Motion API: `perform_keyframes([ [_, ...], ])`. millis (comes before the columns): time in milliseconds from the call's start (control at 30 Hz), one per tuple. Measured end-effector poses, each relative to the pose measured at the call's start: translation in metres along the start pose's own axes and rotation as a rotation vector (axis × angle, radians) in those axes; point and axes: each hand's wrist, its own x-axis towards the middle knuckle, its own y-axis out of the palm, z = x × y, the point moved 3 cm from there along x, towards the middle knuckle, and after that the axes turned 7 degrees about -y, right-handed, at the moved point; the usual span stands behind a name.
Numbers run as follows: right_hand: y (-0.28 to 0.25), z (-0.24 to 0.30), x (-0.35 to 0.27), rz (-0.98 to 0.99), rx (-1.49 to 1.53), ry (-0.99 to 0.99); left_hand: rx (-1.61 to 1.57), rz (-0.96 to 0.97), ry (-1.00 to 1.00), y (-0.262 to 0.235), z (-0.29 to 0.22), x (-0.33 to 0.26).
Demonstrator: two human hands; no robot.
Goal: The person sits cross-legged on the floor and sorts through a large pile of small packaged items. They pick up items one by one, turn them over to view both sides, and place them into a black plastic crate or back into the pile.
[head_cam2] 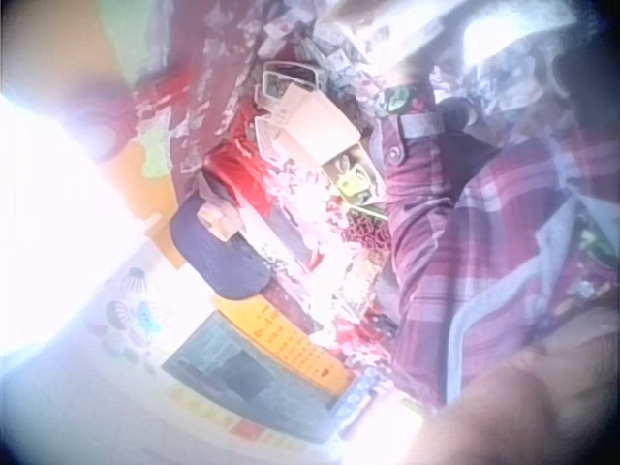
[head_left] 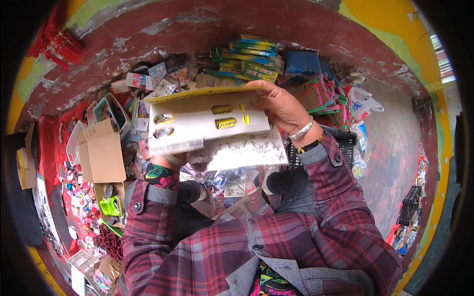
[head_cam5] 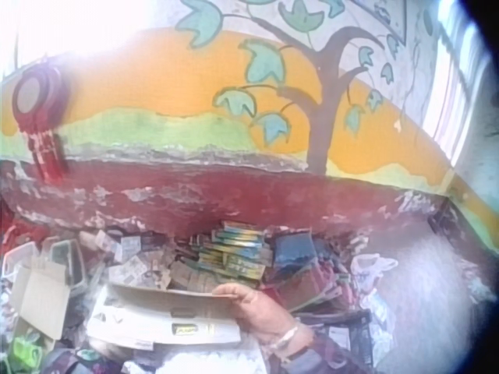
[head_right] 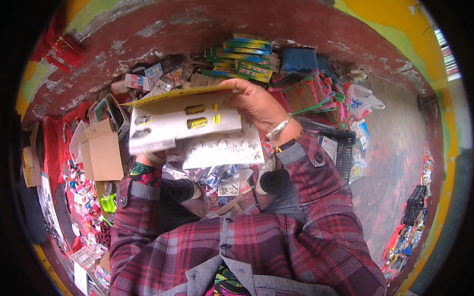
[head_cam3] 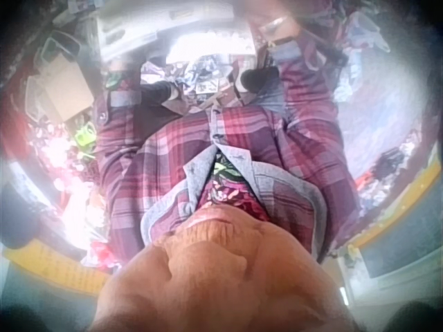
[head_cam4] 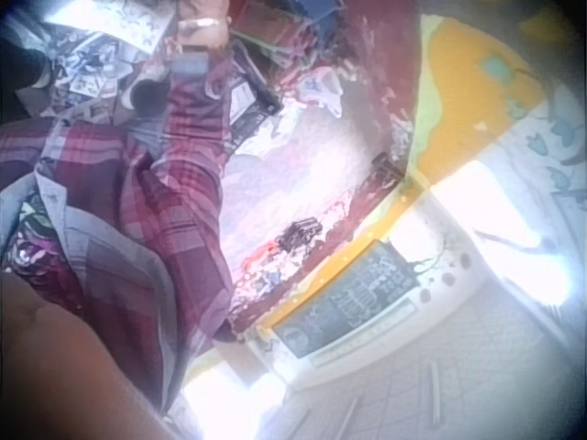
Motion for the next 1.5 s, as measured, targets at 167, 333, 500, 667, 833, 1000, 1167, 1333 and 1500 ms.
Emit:
perform_keyframes([
  [167,-0.015,0.007,0.001,-0.187,0.050,-0.071,-1.835,0.071,-0.581,-0.011,-0.048,0.057],
  [333,-0.010,0.009,0.000,-0.183,-0.013,-0.115,-1.692,0.152,-0.504,-0.020,-0.068,0.060],
  [500,0.006,0.010,-0.003,-0.038,-0.245,-0.121,-1.626,-0.034,-0.819,-0.016,-0.064,0.061],
  [667,0.008,0.009,-0.003,0.062,-0.184,-0.152,-1.363,-0.054,-0.915,-0.013,-0.055,0.058],
  [833,-0.010,-0.006,0.004,-0.035,-0.188,0.047,-1.226,0.012,-0.855,-0.014,-0.059,0.059],
  [1000,-0.040,-0.013,0.005,-0.037,-0.174,0.304,-1.004,0.228,-0.845,-0.004,-0.051,0.055],
  [1167,-0.102,-0.023,0.017,-0.290,0.093,0.033,-0.795,0.218,-0.834,0.000,-0.039,0.052],
  [1333,-0.192,-0.028,0.015,-0.608,0.099,-0.008,-0.730,0.189,-0.831,-0.016,-0.039,0.051],
  [1500,-0.274,-0.051,0.017,-0.915,0.017,-0.002,-0.601,0.220,-0.760,-0.018,-0.051,0.048],
])
